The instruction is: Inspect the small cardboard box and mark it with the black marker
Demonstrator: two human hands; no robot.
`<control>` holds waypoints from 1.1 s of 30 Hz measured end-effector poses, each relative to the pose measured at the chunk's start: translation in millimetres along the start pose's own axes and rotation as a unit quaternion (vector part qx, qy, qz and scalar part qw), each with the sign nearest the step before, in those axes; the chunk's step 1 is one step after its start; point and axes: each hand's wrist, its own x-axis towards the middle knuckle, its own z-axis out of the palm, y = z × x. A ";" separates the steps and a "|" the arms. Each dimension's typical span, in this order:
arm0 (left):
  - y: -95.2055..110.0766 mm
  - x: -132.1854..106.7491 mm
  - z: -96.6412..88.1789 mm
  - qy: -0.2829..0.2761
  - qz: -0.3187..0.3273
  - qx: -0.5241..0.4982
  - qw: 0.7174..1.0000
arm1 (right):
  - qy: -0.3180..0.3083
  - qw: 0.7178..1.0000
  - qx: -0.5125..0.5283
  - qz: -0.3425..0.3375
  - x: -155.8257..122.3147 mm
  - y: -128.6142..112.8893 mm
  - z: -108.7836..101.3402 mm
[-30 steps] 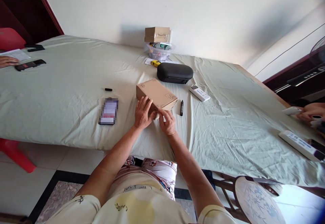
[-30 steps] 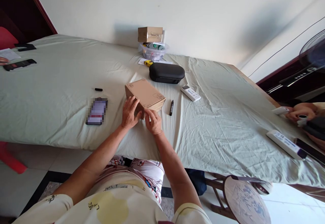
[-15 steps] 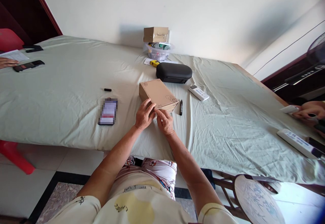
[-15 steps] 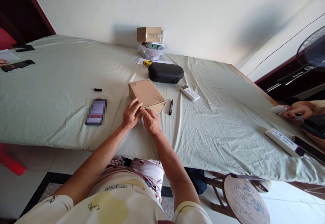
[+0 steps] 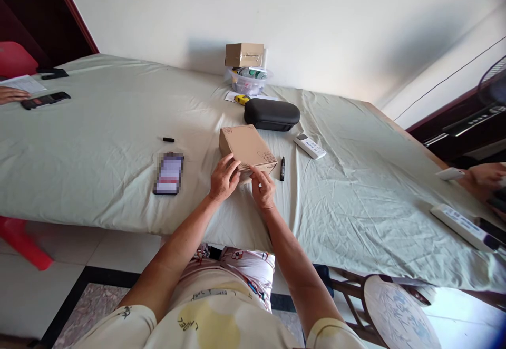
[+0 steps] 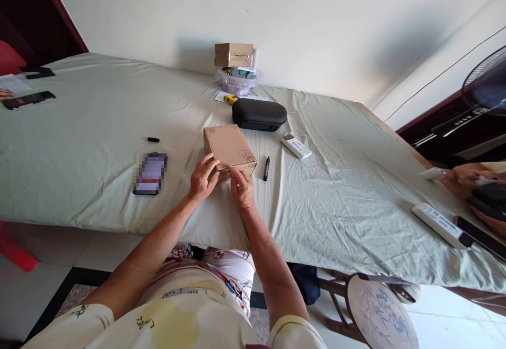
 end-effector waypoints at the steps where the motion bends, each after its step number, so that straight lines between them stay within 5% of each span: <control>1: -0.6 0.2 0.0 0.004 -0.005 -0.003 1.000 | 0.019 1.000 -0.004 0.016 1.1 3.2 -1.4; 12: -7.5 -0.8 -0.2 0.063 -0.021 -0.002 0.998 | 0.142 0.973 0.006 0.183 9.1 25.6 -16.1; 26: -19.1 0.0 0.0 0.108 -0.043 -0.072 0.991 | 0.112 0.967 0.040 0.227 9.9 33.3 -12.0; 33: -26.6 3.1 1.4 0.161 -0.124 -0.145 0.968 | 0.108 0.956 0.107 0.252 8.4 36.4 -9.1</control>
